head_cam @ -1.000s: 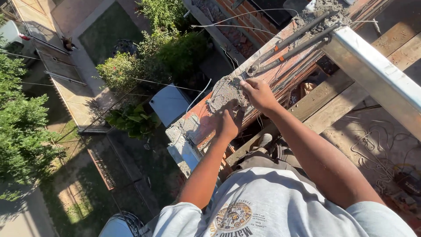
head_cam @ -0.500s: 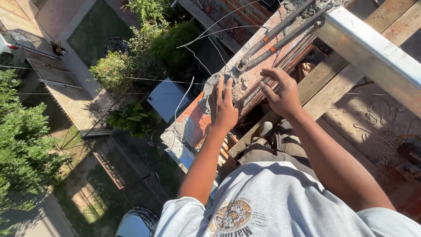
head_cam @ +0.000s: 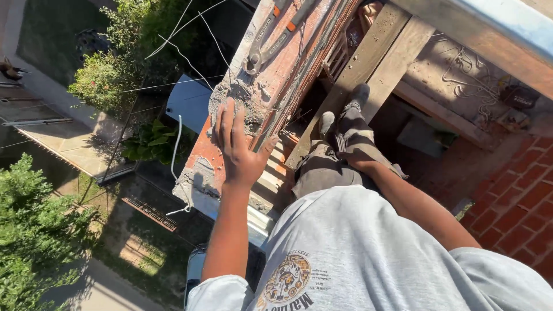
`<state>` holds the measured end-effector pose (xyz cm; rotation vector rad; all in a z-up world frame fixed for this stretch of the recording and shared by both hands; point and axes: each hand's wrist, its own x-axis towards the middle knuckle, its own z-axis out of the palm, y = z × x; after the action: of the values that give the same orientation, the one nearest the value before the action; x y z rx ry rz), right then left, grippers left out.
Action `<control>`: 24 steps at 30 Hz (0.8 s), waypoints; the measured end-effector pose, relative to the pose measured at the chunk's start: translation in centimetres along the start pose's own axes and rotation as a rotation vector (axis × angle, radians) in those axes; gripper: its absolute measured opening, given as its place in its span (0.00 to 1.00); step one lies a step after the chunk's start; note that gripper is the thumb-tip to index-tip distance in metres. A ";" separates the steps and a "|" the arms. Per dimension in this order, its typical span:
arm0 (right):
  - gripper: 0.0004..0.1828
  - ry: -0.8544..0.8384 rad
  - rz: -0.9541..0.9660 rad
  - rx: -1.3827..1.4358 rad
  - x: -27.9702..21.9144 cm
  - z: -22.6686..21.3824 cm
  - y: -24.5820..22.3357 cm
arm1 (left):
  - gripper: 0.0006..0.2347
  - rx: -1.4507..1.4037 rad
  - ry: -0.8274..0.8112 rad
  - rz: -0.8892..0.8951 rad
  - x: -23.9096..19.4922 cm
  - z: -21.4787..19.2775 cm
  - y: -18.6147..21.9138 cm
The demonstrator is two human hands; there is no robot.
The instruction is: Securing metal beams to a brick wall using wire and pliers
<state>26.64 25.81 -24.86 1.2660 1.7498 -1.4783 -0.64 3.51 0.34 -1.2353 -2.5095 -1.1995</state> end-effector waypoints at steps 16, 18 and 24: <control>0.21 -0.403 -0.076 0.039 -3.4 -2.5 -0.4 | 0.41 -0.403 -1.320 -0.469 -3.4 13.0 8.6; 0.24 -0.379 -0.111 -0.076 -2.7 -2.0 1.7 | 0.30 -0.291 -1.436 -0.451 -6.7 19.2 7.0; 0.15 -0.183 -0.259 -0.018 4.4 3.1 6.2 | 0.23 -0.189 -1.329 -0.573 -11.1 34.5 -3.3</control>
<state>29.68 24.09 -32.29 0.8884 1.8510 -1.6586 12.65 19.04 -29.72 -1.8302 -3.9704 -0.7278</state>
